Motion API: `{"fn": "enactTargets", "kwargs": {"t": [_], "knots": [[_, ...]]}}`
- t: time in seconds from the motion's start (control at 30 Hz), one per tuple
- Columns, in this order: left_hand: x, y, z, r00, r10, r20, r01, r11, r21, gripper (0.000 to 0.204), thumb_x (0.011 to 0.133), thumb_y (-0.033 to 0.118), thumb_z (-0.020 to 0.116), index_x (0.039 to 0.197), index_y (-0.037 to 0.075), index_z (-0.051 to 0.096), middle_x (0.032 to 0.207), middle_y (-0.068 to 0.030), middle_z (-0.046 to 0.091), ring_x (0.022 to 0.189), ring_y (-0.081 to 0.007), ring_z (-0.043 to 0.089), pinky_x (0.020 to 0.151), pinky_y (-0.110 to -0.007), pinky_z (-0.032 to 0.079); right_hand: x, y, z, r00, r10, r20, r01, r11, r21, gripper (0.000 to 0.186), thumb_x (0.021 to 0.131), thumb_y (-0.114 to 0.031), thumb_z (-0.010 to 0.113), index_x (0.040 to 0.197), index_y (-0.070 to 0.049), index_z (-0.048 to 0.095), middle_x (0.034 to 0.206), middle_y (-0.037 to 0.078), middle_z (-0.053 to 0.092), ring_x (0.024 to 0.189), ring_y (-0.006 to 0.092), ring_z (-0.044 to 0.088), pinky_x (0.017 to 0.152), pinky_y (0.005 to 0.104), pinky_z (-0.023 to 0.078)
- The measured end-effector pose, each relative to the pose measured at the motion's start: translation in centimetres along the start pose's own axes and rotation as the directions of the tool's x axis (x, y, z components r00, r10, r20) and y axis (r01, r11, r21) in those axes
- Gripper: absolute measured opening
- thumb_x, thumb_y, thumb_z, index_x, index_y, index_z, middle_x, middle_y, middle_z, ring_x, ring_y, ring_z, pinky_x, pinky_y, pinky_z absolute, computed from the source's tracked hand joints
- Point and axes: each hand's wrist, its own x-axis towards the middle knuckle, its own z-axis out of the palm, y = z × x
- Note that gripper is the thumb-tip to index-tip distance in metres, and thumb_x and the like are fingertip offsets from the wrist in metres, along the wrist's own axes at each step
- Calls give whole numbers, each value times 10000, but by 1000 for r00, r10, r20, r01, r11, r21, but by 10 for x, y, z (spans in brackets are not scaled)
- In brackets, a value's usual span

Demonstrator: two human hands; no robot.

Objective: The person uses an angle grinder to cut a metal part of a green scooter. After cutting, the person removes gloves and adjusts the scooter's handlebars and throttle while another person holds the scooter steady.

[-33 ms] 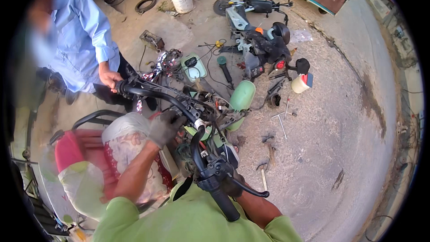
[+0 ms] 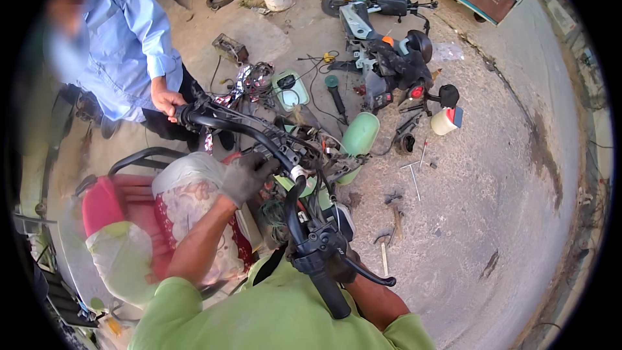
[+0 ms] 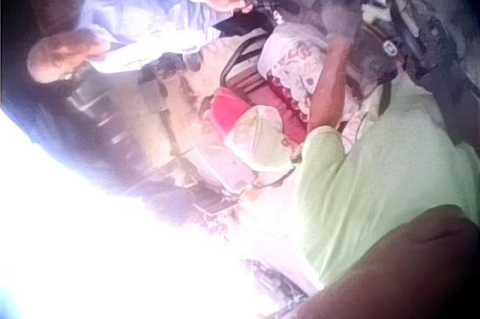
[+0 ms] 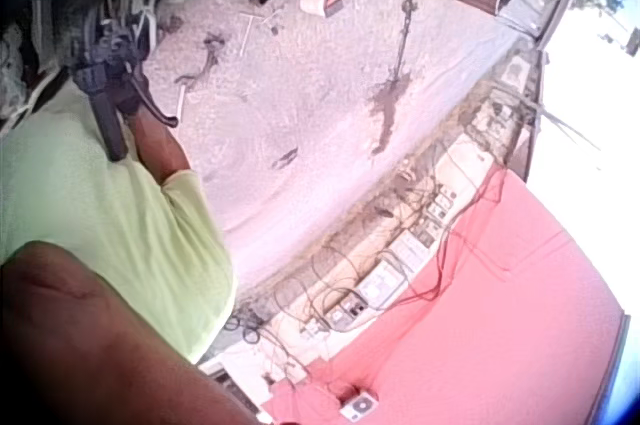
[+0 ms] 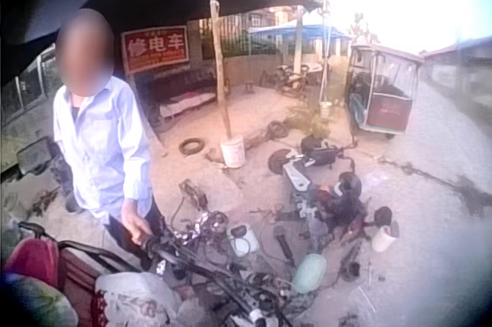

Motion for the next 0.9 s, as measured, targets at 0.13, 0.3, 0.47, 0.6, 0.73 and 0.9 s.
{"fn": "enactTargets", "kwargs": {"t": [0.13, 0.3, 0.47, 0.6, 0.73, 0.9], "knots": [[-4, 3, 4, 996, 49, -77, -46, 998, 31, 332, 904, 326, 689, 776, 22, 653, 698, -155, 667, 674, -347, 673, 637, -456, 516, 0, 5, 15, 992, -109, 60, 114, 990, -86, 686, 809, -520, 778, 1269, -46, 593, 1030, 121, 672, 914, 317, 634, 735, 381, 522], [-4, 10, 4, 996, 47, -77, -39, 994, 103, 297, 906, 314, 689, 824, 29, 684, 764, -166, 684, 727, -371, 674, 669, -475, 517, 0, 3, 21, 990, -136, 33, 138, 987, -79, 673, 774, -498, 818, 1229, -62, 581, 992, 105, 664, 887, 307, 629, 715, 371, 519], [0, 3, 3, 999, 38, 8, -38, 995, 97, 314, 919, 354, 649, 829, 55, 676, 777, -166, 680, 764, -383, 676, 700, -506, 523, -1, 7, 20, 986, -168, -9, 168, 985, 30, 654, 764, -461, 839, 1209, -61, 574, 979, 106, 672, 870, 308, 629, 713, 373, 519], [3, 2, 5, 997, 78, 2, -78, 991, 105, 281, 919, 309, 658, 862, 37, 693, 805, -155, 686, 787, -360, 679, 706, -476, 517, 2, 4, 17, 984, -166, 68, 168, 985, -38, 649, 757, -453, 850, 1194, -59, 575, 985, 109, 675, 866, 307, 630, 708, 374, 516], [0, 10, 3, 995, 97, -9, -95, 989, 113, 268, 915, 309, 648, 880, 47, 689, 844, -160, 688, 810, -366, 677, 715, -487, 520, 0, 12, 18, 979, -204, 5, 204, 978, -37, 644, 783, -500, 809, 1191, -59, 579, 984, 108, 680, 856, 306, 624, 696, 378, 509], [-1, 7, -5, 995, 87, 46, -92, 990, 108, 254, 934, 279, 642, 920, 29, 683, 817, -146, 686, 756, -319, 682, 692, -450, 533, -1, 9, 21, 982, -187, 22, 188, 980, -63, 621, 828, -549, 743, 1186, -61, 603, 952, 99, 669, 853, 306, 610, 701, 386, 501]]}}
